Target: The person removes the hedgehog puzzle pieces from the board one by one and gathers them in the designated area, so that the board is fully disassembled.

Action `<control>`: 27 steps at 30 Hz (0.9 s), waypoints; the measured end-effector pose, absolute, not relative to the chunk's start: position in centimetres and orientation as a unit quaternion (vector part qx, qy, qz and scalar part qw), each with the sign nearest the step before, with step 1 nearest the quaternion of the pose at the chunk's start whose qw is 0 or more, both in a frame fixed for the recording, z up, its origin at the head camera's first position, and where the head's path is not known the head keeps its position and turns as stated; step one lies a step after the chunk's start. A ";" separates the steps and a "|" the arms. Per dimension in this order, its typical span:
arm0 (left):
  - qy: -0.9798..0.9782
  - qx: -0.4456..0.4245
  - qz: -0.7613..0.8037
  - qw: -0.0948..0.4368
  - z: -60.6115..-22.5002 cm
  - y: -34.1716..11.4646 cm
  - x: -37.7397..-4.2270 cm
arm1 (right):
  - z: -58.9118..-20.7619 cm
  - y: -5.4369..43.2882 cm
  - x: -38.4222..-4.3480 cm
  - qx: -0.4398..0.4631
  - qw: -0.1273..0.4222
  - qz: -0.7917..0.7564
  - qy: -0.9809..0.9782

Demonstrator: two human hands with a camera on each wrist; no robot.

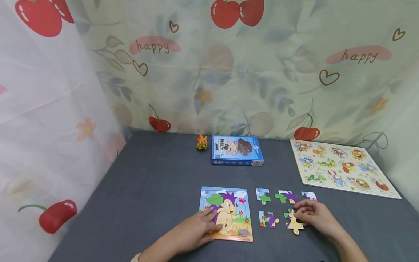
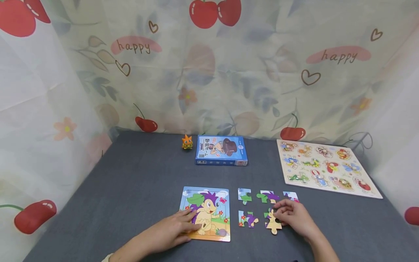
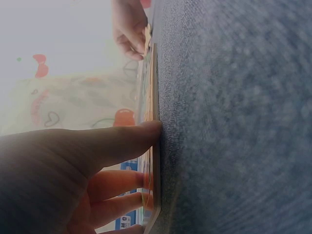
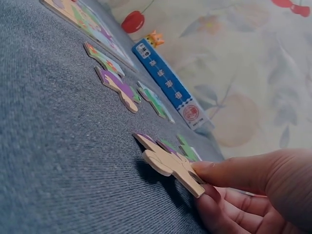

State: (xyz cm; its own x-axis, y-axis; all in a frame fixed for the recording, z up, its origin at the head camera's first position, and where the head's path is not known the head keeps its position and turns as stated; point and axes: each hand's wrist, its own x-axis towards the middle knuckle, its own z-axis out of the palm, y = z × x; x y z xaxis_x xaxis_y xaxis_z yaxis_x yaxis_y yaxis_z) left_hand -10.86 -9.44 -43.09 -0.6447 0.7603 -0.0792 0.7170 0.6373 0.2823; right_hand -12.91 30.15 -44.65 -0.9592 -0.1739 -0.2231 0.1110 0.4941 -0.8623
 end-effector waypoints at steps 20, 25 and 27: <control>0.899 0.409 0.119 0.098 -43.0 -9.5 -10.8 | -44.8 30.7 -12.7 -0.065 0.154 -0.495 0.852; 0.900 0.405 0.120 0.103 -43.1 -9.4 -10.9 | -44.8 31.1 -12.9 -0.078 0.164 -0.499 0.847; 0.900 0.405 0.120 0.103 -43.1 -9.4 -10.9 | -44.9 31.2 -13.0 -0.080 0.168 -0.498 0.847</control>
